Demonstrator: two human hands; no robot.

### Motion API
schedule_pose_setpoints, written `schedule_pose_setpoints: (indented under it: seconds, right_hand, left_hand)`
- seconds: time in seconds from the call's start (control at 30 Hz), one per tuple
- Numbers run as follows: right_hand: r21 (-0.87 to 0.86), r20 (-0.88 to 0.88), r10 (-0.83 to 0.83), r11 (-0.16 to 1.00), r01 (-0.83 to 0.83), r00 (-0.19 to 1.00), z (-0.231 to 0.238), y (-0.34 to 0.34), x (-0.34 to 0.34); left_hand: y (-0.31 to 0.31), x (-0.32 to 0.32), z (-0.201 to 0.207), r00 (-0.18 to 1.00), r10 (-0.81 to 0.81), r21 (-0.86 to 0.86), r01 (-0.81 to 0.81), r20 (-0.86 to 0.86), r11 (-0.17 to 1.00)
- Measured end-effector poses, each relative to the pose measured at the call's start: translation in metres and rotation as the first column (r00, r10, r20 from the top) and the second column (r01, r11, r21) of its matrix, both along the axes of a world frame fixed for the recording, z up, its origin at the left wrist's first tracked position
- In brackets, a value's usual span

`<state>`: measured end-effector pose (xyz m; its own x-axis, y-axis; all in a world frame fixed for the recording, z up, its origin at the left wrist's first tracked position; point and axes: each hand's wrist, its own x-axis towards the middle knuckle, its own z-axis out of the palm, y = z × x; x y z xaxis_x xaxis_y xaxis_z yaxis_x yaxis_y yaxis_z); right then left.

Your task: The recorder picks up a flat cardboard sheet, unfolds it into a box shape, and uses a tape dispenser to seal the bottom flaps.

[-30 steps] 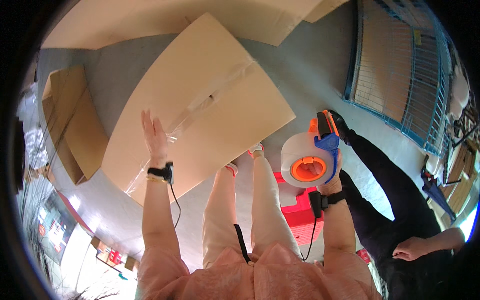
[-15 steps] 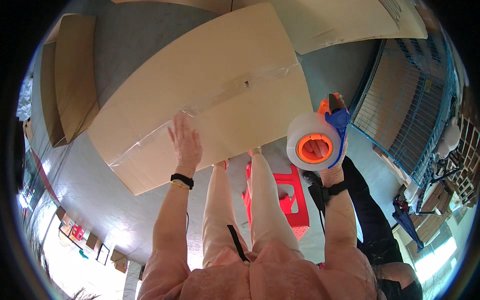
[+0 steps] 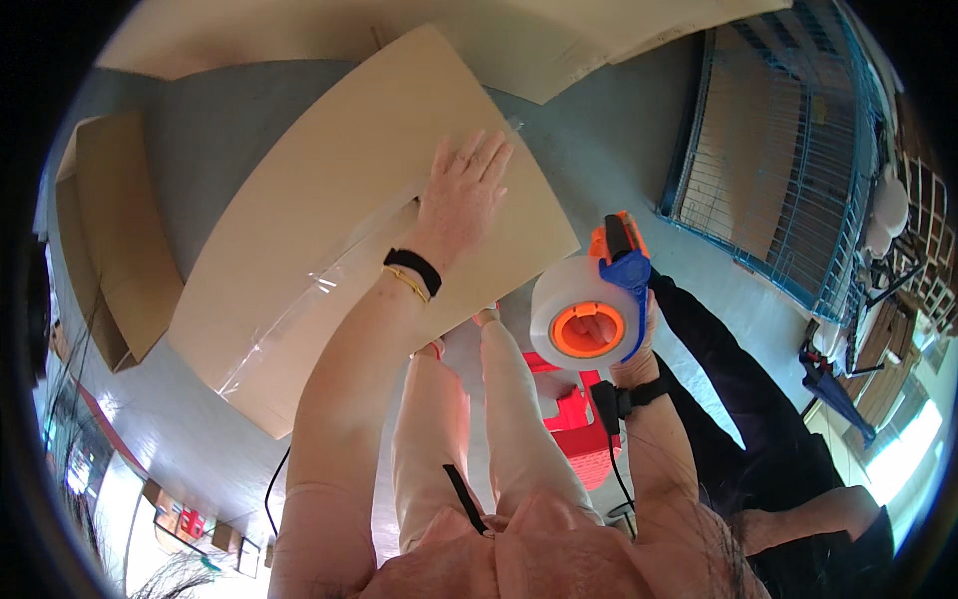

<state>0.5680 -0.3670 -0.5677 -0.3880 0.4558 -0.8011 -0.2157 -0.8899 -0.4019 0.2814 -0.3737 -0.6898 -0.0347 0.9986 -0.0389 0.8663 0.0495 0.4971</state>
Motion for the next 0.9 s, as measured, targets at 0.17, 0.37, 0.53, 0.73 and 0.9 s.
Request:
schedule_pose_setpoints:
  seconds: [0.17,0.37,0.53,0.73,0.9]
  right_hand:
    - [-0.029,-0.011,-0.092,0.995,0.092,0.996,-0.021,0.004,0.013]
    - [-0.062,-0.015,-0.182,0.982,0.181,0.983,-0.014,-0.018,0.046]
    - [-0.088,-0.048,-0.227,0.971,0.222,0.973,-0.012,-0.027,0.063]
    - [-0.194,-0.182,-0.408,0.907,0.374,0.895,-0.003,-0.028,0.050]
    - [-0.170,-0.016,-0.439,0.886,0.430,0.898,0.005,-0.039,0.055]
  left_hand:
    - [0.033,-0.004,-0.032,0.982,-0.177,-0.026,0.175,-0.072,0.984]
    - [0.071,-0.013,-0.016,0.911,-0.395,-0.302,0.346,-0.116,0.888]
    - [0.094,-0.027,-0.013,0.914,-0.402,-0.458,0.334,-0.057,0.824]
    - [0.111,-0.030,0.005,0.868,-0.449,-0.625,0.233,-0.211,0.745]
    - [0.088,-0.054,0.017,0.942,-0.291,-0.404,0.205,-0.164,0.891]
